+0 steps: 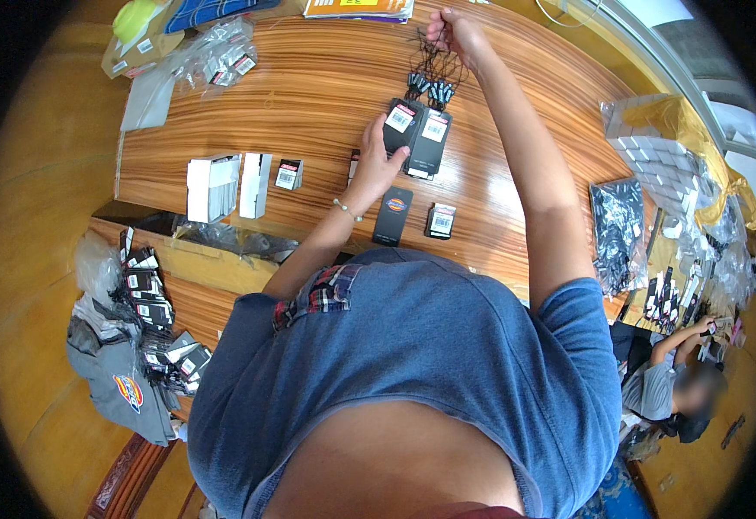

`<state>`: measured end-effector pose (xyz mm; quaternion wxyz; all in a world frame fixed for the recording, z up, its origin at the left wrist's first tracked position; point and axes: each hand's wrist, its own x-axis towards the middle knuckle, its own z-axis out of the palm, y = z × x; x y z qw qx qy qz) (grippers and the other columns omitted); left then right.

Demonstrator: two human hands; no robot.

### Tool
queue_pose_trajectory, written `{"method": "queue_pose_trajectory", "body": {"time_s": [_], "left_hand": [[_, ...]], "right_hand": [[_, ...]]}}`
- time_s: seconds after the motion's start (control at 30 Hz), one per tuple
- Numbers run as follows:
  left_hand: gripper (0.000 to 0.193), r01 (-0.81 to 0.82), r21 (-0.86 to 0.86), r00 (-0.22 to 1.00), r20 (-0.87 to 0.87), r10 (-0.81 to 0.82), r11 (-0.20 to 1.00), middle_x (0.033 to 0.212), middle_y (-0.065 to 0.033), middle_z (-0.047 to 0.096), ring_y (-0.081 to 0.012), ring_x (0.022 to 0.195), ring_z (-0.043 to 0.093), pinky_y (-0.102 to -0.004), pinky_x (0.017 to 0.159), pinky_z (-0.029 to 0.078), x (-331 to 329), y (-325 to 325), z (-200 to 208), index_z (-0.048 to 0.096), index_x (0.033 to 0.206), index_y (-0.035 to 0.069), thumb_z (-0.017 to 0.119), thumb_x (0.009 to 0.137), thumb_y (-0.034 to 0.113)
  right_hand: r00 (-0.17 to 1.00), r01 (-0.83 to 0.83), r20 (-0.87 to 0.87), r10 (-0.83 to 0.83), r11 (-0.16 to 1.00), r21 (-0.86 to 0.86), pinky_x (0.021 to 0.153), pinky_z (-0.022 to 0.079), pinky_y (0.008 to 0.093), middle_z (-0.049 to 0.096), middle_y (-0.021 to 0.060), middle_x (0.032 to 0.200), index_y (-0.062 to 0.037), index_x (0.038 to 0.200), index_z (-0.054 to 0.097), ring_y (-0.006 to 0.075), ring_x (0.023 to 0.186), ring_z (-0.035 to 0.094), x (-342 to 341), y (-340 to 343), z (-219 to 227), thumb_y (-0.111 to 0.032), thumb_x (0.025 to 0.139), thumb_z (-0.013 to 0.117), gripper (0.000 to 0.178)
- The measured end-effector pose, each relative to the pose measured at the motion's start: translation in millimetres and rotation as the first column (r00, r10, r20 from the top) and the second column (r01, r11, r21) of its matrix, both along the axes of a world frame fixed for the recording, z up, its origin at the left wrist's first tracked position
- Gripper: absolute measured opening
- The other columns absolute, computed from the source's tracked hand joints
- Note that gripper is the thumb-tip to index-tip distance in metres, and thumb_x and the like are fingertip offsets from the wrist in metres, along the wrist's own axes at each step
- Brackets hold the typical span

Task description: The person sits at a wooden table and repeatedly picks up small black boxes and thin black wires. They attach the wires to the boxes and place the assembled items on the table. The person handles the components by hand without using any tools.

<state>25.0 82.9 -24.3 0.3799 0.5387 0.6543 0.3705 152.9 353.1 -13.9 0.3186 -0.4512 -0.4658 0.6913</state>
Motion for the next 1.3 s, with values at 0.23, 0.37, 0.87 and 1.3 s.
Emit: {"method": "queue_pose_trajectory", "body": {"time_s": [0.23,0.37,0.87,1.3], "left_hand": [[0.07,0.032,0.033,0.999,-0.009,-0.031,0.999,0.136,-0.0245,0.023,-0.0361,0.127,0.026,-0.0374,0.1,0.031,-1.0,-8.5,0.8,0.018,0.135,-0.003,0.059,0.081,0.013],[0.069,0.063,0.085,0.985,-0.166,-0.048,0.994,0.137,-0.0243,0.022,-0.038,0.129,0.022,-0.0414,0.106,0.022,-4.5,-18.7,26.3,0.02,0.135,-0.001,0.06,0.08,0.013],[0.054,0.404,0.043,0.801,-0.5,-0.33,0.914,0.115,-0.008,0.048,-0.0295,0.111,0.038,-0.0431,0.096,0.031,-24.8,-69.4,42.2,0.056,0.112,0.01,0.075,0.065,0.026],[0.064,0.493,-0.045,0.655,-0.638,-0.405,0.869,0.105,-0.0074,0.051,-0.0265,0.103,0.044,-0.0385,0.088,0.035,-16.1,-71.2,22.8,0.055,0.106,0.008,0.082,0.05,0.024]], "right_hand": [[0.986,0.051,0.163,-0.043,0.998,-0.041,0.061,0.045,0.0274,0.061,0.0004,0.073,-0.0104,0.094,0.056,0.0109,0.066,0.058,-10.2,-6.2,-11.3,-0.027,0.096,0.033,0.029],[0.98,0.088,0.188,-0.072,0.993,-0.076,0.053,0.042,0.0262,0.061,0.0005,0.068,-0.0092,0.091,0.058,0.0099,0.059,0.057,-11.2,-5.3,-18.8,-0.025,0.094,0.038,0.025],[0.952,-0.008,0.254,-0.172,0.814,0.581,0.088,0.042,0.0288,0.06,0.0095,0.11,0.0,0.112,0.056,0.0186,0.105,0.054,59.8,-48.2,-19.9,-0.015,0.085,0.058,0.031],[0.652,-0.49,0.754,-0.084,0.712,0.503,0.076,0.043,0.036,0.058,0.0087,0.089,-0.0069,0.097,0.064,0.0269,0.091,0.053,99.0,-324.8,5.1,-0.025,0.063,0.075,0.04]]}}
